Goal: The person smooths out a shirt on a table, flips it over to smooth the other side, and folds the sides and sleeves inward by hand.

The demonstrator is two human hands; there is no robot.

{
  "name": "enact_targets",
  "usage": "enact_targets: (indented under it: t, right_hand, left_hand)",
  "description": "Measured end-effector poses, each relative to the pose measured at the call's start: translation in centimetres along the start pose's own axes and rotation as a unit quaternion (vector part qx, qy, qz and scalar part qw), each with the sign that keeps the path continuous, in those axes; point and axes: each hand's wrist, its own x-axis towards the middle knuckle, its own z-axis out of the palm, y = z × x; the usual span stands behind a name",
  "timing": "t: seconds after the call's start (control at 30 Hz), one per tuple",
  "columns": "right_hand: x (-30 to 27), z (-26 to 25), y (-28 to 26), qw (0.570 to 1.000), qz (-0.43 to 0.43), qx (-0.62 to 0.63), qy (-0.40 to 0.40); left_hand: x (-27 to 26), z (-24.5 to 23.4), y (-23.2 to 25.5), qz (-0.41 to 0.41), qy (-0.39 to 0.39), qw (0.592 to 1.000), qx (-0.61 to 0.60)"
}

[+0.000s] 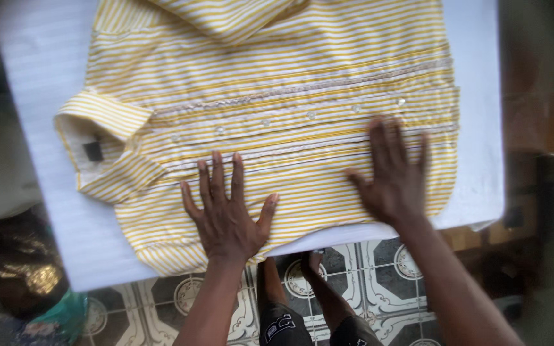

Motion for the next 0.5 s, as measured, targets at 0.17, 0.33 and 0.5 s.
enact_targets:
  t: [0.17,0.33,0.5]
  right_hand:
    - [0.0,-2.7,6.5,0.982,0.186,-0.003,-0.041]
    - [1.1,-0.7,-1.5,0.99,0.099,0.101,0.028]
    - [1.3,0.9,-11.2,0.988,-0.137,0.053,0.045]
  left_hand:
    - [0.2,0.0,0.1,0.003,-0.001,1.0,0.004]
    - [0.0,-0.1,0.4,0.01,0.017,1.0,0.02]
    - [0.2,-0.1,0.3,-0.002,-0.001,0.999,0.037]
